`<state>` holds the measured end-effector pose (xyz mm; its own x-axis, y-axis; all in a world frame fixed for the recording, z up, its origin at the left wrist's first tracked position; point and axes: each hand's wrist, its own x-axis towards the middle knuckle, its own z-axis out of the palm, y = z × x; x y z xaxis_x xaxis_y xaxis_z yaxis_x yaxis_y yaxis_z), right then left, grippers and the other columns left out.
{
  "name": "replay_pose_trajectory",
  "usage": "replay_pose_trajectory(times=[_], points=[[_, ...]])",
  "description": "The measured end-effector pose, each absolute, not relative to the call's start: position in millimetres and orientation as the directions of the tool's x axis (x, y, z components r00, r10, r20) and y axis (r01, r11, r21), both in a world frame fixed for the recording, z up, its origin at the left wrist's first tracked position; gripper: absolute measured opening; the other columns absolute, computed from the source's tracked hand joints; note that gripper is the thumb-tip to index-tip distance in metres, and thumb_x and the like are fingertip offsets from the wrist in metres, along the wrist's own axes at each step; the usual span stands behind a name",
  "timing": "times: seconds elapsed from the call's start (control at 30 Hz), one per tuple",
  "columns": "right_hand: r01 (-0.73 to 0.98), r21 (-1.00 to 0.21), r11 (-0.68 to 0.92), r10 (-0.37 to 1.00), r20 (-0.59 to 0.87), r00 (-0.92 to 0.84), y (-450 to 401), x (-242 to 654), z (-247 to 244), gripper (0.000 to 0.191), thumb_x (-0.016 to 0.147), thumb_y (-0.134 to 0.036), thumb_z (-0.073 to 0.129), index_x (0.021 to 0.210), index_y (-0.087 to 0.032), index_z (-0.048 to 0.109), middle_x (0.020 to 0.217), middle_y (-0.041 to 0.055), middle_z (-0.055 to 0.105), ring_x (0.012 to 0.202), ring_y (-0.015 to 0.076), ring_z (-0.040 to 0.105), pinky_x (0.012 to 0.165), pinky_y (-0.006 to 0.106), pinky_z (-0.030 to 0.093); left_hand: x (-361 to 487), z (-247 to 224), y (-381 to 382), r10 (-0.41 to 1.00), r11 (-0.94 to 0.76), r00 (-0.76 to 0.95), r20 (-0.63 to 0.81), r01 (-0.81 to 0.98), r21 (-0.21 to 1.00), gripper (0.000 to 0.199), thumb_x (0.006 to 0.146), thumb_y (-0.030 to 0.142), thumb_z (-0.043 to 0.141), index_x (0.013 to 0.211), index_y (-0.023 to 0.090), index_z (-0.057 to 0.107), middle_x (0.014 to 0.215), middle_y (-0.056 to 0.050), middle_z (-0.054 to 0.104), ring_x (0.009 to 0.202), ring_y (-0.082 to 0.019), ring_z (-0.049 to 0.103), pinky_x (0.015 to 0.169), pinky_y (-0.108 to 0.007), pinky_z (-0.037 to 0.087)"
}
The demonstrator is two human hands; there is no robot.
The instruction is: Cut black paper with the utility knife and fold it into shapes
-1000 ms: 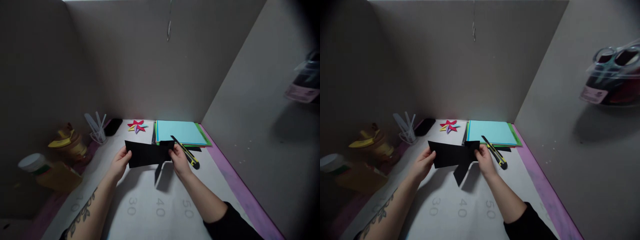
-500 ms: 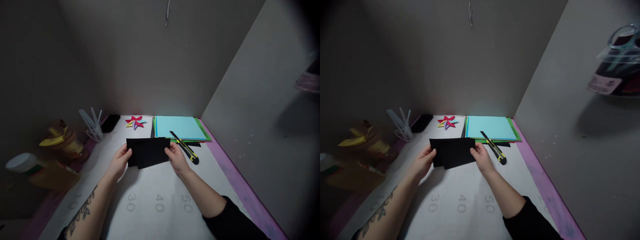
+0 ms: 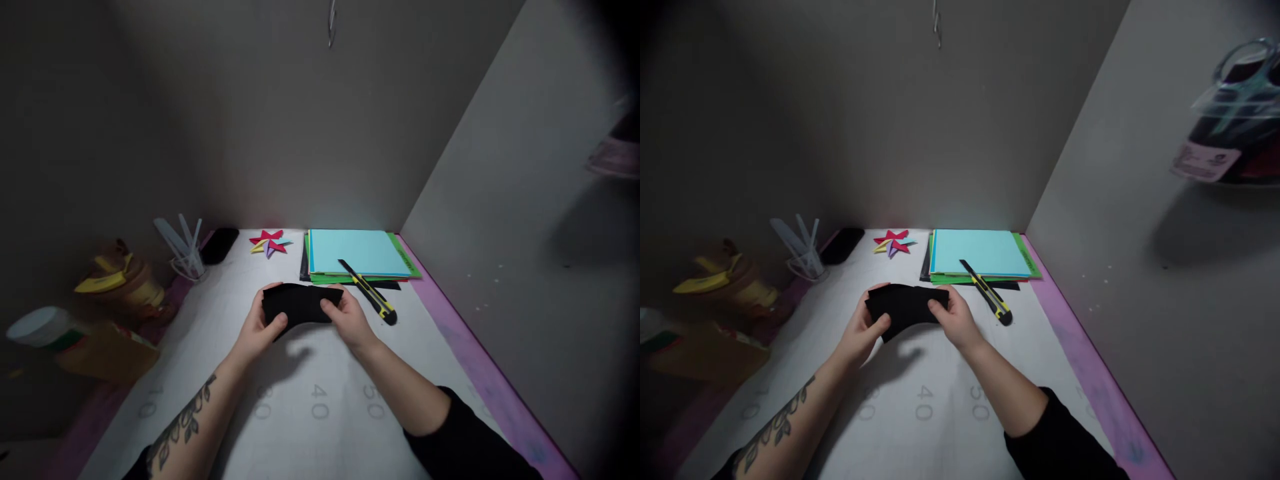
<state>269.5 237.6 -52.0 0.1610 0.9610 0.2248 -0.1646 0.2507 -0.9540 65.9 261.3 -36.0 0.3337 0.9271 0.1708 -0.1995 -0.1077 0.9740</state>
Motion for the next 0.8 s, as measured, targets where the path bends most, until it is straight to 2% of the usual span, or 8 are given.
replay_pose_trajectory(times=[0.13, 0.23, 0.33, 0.43, 0.53, 0.63, 0.8], points=[[-0.172, -0.960, 0.219, 0.966, 0.188, 0.175, 237.6, 270.3, -52.3, 0.024, 0.071, -0.037, 0.073, 0.085, -0.021, 0.062, 0.078, -0.0007, 0.063, 0.074, 0.0164, 0.056, 0.072, 0.029, 0.044, 65.0, -35.0, 262.8, 0.947, -0.044, 0.308, 0.091, -0.159, 0.986, 0.061, 0.070, 0.033, 0.078, 0.124, 0.020, 0.054, 0.128, -0.014, 0.060, 0.118, -0.030, 0.055, 0.095, -0.040, 0.046], [-0.185, -0.962, 0.199, 0.973, 0.171, 0.154, 237.1, 270.5, -50.9, 0.023, 0.071, -0.036, 0.073, 0.084, -0.020, 0.063, 0.077, -0.0004, 0.063, 0.073, 0.0164, 0.057, 0.070, 0.029, 0.045, 62.9, -32.2, 265.3, 0.932, 0.022, 0.363, 0.003, -0.065, 0.998, 0.052, 0.068, 0.035, 0.079, 0.113, 0.015, 0.066, 0.122, -0.016, 0.065, 0.113, -0.033, 0.059, 0.095, -0.043, 0.046], [-0.158, -0.958, 0.237, 0.963, 0.210, 0.170, 237.0, 271.2, -50.7, 0.020, 0.071, -0.035, 0.073, 0.082, -0.020, 0.065, 0.077, -0.0004, 0.063, 0.074, 0.0164, 0.057, 0.071, 0.029, 0.045, 59.2, -26.8, 267.5, 0.914, -0.034, 0.405, 0.026, 0.012, 0.999, 0.044, 0.070, 0.037, 0.076, 0.108, 0.015, 0.072, 0.116, -0.013, 0.068, 0.109, -0.031, 0.061, 0.097, -0.041, 0.045], [-0.193, -0.954, 0.228, 0.969, 0.202, 0.145, 239.1, 272.2, -53.7, 0.020, 0.071, -0.035, 0.073, 0.083, -0.020, 0.067, 0.079, 0.0002, 0.066, 0.077, 0.0173, 0.059, 0.075, 0.030, 0.046, 54.5, -28.8, 272.2, 0.908, -0.024, 0.418, 0.005, 0.039, 0.999, 0.042, 0.069, 0.040, 0.076, 0.103, 0.015, 0.073, 0.104, -0.010, 0.073, 0.095, -0.028, 0.066, 0.087, -0.037, 0.050], [-0.249, -0.955, 0.162, 0.985, 0.142, 0.097, 241.3, 271.7, -57.3, 0.024, 0.070, -0.037, 0.074, 0.087, -0.020, 0.069, 0.081, 0.0016, 0.070, 0.080, 0.0196, 0.062, 0.079, 0.034, 0.047, 52.5, -41.5, 277.9, 0.896, 0.054, 0.437, -0.075, 0.058, 0.997, 0.036, 0.070, 0.044, 0.073, 0.087, 0.012, 0.075, 0.081, -0.006, 0.074, 0.074, -0.024, 0.067, 0.072, -0.034, 0.052], [-0.259, -0.955, 0.146, 0.986, 0.120, 0.114, 241.6, 270.5, -59.9, 0.025, 0.069, -0.037, 0.074, 0.087, -0.020, 0.070, 0.083, 0.0022, 0.072, 0.082, 0.0209, 0.064, 0.082, 0.036, 0.048, 54.8, -53.0, 280.5, 0.913, 0.029, 0.406, -0.049, 0.054, 0.998, 0.031, 0.071, 0.041, 0.071, 0.080, 0.012, 0.073, 0.075, -0.004, 0.072, 0.069, -0.020, 0.064, 0.068, -0.030, 0.049], [-0.285, -0.950, 0.129, 0.986, 0.092, 0.138, 241.8, 271.1, -62.2, 0.026, 0.068, -0.035, 0.077, 0.087, -0.019, 0.070, 0.085, 0.0028, 0.074, 0.082, 0.0207, 0.065, 0.084, 0.037, 0.049, 62.0, -50.0, 275.7, 0.913, 0.028, 0.402, -0.073, 0.117, 0.993, 0.029, 0.070, 0.039, 0.069, 0.082, 0.012, 0.071, 0.072, -0.003, 0.069, 0.065, -0.018, 0.060, 0.064, -0.028, 0.046]])
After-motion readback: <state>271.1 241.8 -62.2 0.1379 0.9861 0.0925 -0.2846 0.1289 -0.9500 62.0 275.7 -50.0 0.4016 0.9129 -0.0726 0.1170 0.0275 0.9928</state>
